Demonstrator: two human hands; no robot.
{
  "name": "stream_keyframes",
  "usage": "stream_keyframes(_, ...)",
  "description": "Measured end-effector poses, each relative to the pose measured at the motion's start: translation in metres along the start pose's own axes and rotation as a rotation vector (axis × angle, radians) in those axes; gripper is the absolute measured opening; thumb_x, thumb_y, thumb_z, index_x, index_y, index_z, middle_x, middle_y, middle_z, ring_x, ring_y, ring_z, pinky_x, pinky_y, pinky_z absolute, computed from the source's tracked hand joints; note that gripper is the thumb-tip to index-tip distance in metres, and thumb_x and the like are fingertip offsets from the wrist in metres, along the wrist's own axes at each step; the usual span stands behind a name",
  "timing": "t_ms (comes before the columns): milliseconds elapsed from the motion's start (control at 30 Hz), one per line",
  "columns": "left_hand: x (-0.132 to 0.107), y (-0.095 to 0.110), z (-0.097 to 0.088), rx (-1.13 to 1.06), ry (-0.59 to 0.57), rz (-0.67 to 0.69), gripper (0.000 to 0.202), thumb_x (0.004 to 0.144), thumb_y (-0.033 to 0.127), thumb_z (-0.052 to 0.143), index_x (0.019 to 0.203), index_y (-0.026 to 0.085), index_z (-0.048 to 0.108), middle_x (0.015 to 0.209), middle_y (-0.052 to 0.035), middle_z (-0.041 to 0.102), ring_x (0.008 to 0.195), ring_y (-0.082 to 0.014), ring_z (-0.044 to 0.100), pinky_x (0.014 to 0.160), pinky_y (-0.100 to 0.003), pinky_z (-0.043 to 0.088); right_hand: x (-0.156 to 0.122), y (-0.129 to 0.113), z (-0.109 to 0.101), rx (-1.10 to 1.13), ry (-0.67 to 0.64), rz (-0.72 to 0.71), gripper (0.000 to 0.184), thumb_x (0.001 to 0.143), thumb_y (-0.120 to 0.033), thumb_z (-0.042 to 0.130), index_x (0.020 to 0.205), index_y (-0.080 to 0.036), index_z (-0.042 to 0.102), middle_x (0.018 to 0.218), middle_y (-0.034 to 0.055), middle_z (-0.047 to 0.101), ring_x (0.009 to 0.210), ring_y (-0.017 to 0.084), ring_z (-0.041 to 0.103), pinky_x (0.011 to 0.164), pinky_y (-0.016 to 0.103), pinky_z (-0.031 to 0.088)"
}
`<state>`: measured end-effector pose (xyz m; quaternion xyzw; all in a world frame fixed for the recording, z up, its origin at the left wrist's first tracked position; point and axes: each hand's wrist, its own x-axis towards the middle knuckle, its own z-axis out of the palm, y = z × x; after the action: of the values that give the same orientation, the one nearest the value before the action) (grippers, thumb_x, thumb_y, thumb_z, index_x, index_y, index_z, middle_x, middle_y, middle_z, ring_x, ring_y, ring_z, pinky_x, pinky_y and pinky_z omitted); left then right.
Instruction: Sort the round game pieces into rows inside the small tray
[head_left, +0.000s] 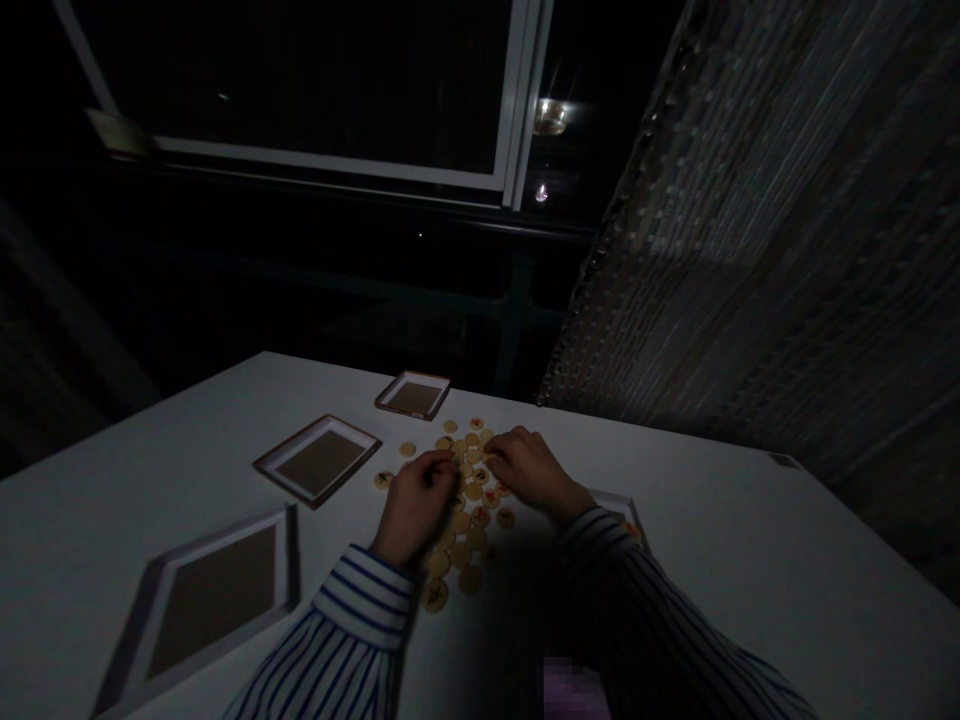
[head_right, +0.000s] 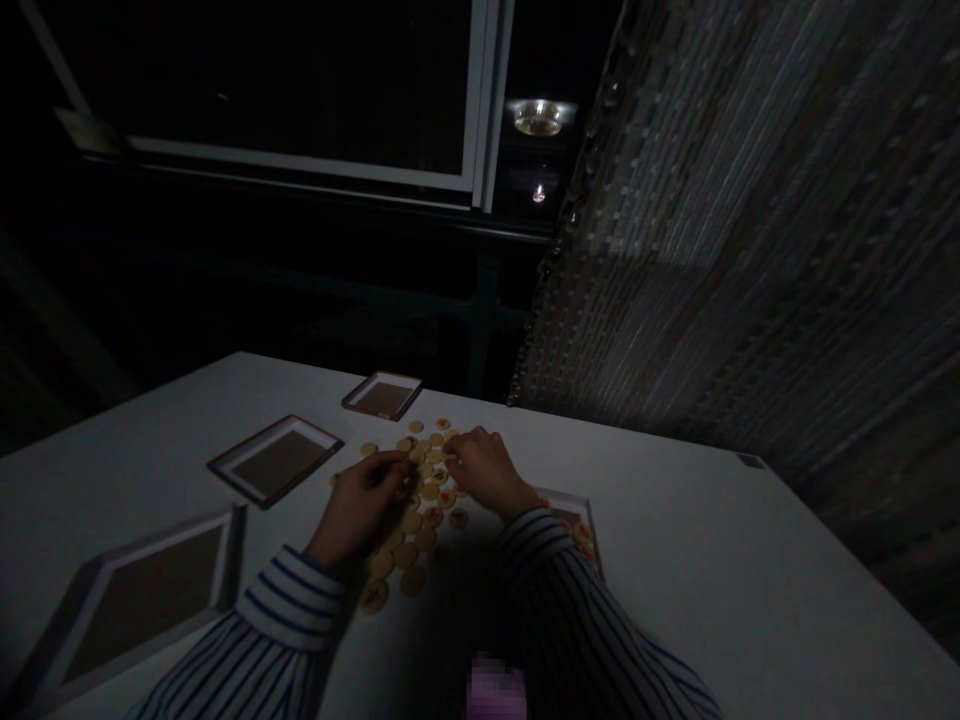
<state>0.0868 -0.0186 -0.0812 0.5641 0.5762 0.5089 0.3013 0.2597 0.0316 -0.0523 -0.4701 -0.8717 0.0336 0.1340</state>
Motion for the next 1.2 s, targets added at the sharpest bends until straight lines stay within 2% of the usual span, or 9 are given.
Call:
stream_keyframes(100,0.000,0.001,0.000,0.039,-0.006,0.022,0.031,0.073,0.037,0.051,0.090,0.015,0.064,0.082,-0.0067,0.067,0.073,-0.0180,0.060,0.068,-0.029,0.045,0.004,0.005,0.005,0.274,0.056,0.028,0.023,0.081,-0.027,0.048,0.099,-0.019,0.060,0.096,0.0050,0.063,0.091,0.016,0.052,0.080,0.028,0.035)
stream_keyframes(267,-0.001,0.000,0.001,0.057,-0.025,0.044,0.031,0.074,0.035,0.049,0.095,0.016,0.062,0.083,-0.0062,0.067,0.075,-0.0179,0.060,0.070,-0.030,0.045,0.012,0.007,0.014,0.832,0.066,0.114,0.026,0.074,-0.031,0.055,0.094,-0.014,0.059,0.083,0.0044,0.063,0.073,0.014,0.057,0.064,0.025,0.043)
stream_keyframes(433,-0.002,0.001,0.003,0.021,-0.025,0.040,0.031,0.073,0.035,0.051,0.095,0.016,0.062,0.084,-0.0052,0.067,0.075,-0.0181,0.061,0.071,-0.030,0.045,0.014,0.000,0.009,1.108,0.046,0.127,0.028,0.066,-0.033,0.063,0.086,-0.014,0.060,0.078,0.0029,0.063,0.071,0.013,0.058,0.065,0.025,0.044)
stream_keyframes(700,-0.002,0.005,0.004,-0.055,-0.020,0.046,0.034,0.073,0.037,0.052,0.099,0.016,0.062,0.086,-0.0049,0.067,0.079,-0.0184,0.061,0.073,-0.030,0.046,0.012,-0.004,0.006,1.219,-0.046,0.093,0.025,0.067,-0.032,0.064,0.084,-0.015,0.061,0.077,0.0016,0.064,0.070,0.012,0.058,0.067,0.025,0.044)
stream_keyframes(967,-0.005,0.016,0.002,-0.145,-0.044,0.049,0.029,0.073,0.038,0.054,0.091,0.019,0.066,0.095,-0.0040,0.068,0.090,-0.0189,0.060,0.084,-0.030,0.044,0.010,-0.007,0.003,1.251,-0.105,0.049,0.024,0.068,-0.031,0.062,0.086,-0.015,0.062,0.082,0.0022,0.065,0.076,0.013,0.060,0.075,0.028,0.045)
stream_keyframes(1200,-0.003,0.013,0.002,-0.218,-0.038,0.006,0.028,0.071,0.038,0.058,0.089,0.018,0.067,0.090,-0.0048,0.069,0.085,-0.0192,0.062,0.079,-0.031,0.046,0.009,-0.010,0.001,1.234,-0.107,0.072,0.027,0.069,-0.034,0.062,0.087,-0.015,0.064,0.084,0.0037,0.066,0.078,0.015,0.060,0.077,0.030,0.045)
